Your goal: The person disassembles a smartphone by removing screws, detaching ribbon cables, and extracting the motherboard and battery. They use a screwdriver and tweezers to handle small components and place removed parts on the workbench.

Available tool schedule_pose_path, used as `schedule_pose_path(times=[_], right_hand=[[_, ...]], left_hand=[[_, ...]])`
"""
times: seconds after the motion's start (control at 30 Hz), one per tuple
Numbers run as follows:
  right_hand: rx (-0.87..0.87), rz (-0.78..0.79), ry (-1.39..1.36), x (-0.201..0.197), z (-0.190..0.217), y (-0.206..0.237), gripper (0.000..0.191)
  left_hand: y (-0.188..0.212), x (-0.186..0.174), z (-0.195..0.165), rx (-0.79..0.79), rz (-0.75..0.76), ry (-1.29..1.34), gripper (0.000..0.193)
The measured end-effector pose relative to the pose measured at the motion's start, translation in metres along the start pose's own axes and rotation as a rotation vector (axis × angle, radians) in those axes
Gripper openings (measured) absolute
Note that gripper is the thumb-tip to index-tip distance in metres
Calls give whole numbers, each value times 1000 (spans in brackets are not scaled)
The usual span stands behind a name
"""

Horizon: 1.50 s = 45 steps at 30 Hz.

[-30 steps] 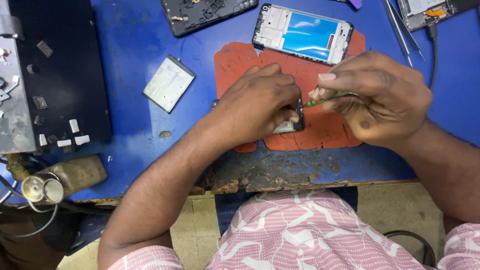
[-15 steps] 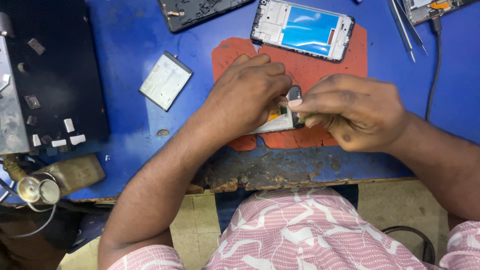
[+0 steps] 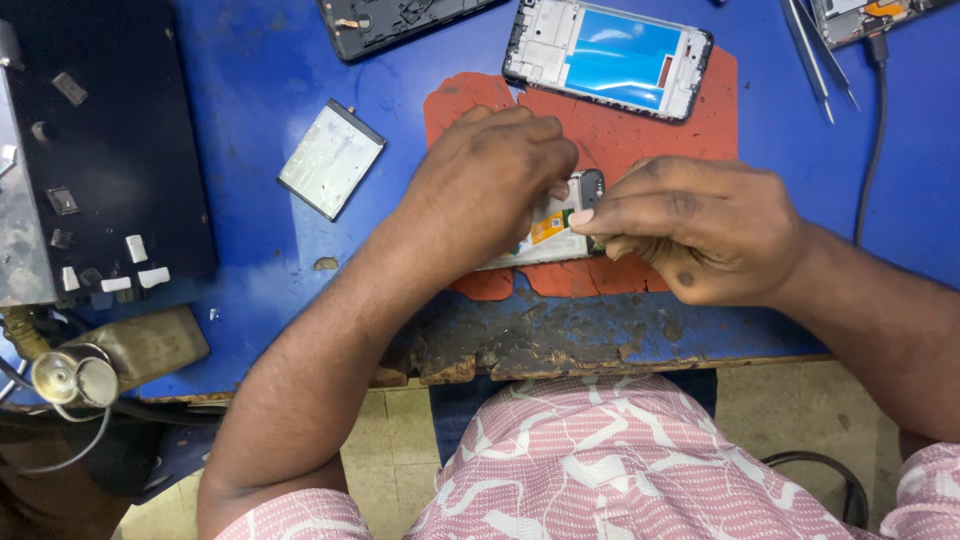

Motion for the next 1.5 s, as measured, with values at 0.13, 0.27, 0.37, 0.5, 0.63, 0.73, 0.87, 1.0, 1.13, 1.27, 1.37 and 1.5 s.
schedule_pose_path(times=[0.13,0.27,0.37,0.5,0.63,0.73,0.87,1.0,1.13,1.27,1.37,1.5], right_hand=[[-115,45,-72,6,-1,-2,37],[-103,15,-103,13,0,-4,35],[-47,20,-111,13,1,-7,37],[-41,121,-113,15,-1,-11,45],[-57,67,-131,19,-7,-7,42],[16,85,-140,16,-10,1,47],[3,136,-127,12,1,-14,56],[2,93,-160,7,22,-32,51],[-21,150,-114,5,33,-42,59],[-40,83,-179,10,26,-39,45],[5,125,-246,10,20,-29,53],[18,115,-176,7,16,-23,52]], left_hand=[[-1,-19,15,-49,-133,-7,9],[4,-33,40,-160,-256,-82,6],[6,-29,53,-197,-257,-222,8],[4,-8,59,-200,-169,-407,10],[5,7,66,-208,-76,-561,20],[8,11,66,-201,-95,-569,23],[-2,-3,51,-188,-66,-617,26],[-1,-36,45,-189,-40,-682,26],[-7,-43,37,-216,-37,-699,28],[-3,-40,38,-214,-47,-703,26],[-2,-40,39,-225,-31,-713,19],[-5,-43,36,-236,-34,-697,23]])
Point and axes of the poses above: each hand's wrist, its own y-axis away from the middle knuckle, its own x-axis out of the palm, z = x × y, the point moved 3 cm from there along -y, towards the middle knuckle, and after that the axes turned 10 degrees about -z, right-handed, at the moved point
